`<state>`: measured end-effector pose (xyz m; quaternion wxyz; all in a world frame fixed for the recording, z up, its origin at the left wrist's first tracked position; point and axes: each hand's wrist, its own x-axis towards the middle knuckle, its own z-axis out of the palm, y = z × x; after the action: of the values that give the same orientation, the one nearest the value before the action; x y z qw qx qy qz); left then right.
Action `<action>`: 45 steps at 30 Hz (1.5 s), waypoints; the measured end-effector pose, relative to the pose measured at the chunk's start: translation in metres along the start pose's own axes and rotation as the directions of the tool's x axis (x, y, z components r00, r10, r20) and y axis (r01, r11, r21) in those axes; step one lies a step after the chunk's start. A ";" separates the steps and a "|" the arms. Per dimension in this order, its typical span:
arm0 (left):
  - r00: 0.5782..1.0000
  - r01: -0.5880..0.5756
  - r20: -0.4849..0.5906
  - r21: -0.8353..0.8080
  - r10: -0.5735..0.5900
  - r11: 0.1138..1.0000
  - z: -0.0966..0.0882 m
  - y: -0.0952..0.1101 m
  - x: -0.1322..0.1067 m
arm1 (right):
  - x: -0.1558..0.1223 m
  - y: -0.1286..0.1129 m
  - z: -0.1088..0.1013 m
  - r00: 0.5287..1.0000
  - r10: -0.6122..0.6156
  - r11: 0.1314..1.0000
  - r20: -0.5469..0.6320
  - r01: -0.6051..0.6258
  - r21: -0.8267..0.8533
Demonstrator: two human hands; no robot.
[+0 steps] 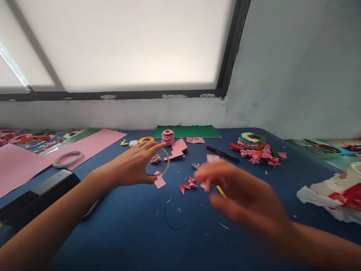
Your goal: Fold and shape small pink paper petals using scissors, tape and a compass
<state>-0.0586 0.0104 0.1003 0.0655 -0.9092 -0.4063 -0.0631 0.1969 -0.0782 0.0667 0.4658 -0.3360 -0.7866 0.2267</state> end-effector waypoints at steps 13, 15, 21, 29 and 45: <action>0.954 -0.015 -0.280 -0.408 -0.109 0.913 0.002 0.049 -0.004 | 0.036 0.063 0.019 0.952 0.297 0.898 0.068 -0.303 0.320; 0.967 0.014 -0.204 -0.553 -0.152 0.833 -0.001 0.046 -0.002 | 0.036 0.068 0.018 0.960 0.278 0.912 0.043 -0.278 0.302; 0.983 0.035 -0.104 -0.697 -0.150 0.716 -0.007 0.046 -0.004 | 0.035 0.077 0.020 0.976 0.216 0.945 0.030 -0.216 0.246; 0.988 0.151 0.122 -0.905 -0.098 0.398 -0.004 0.048 -0.004 | 0.037 0.075 0.015 0.992 0.120 0.984 0.048 -0.125 0.126; 0.989 0.135 0.073 -0.801 -0.128 0.583 0.005 0.044 0.001 | 0.029 0.088 -0.055 0.878 0.406 0.819 0.252 -0.227 -0.528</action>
<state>-0.0250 -0.0174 0.0926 -0.3576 -0.8087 -0.4003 -0.2405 0.2636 0.0046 0.0495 0.1730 -0.5230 -0.8200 0.1552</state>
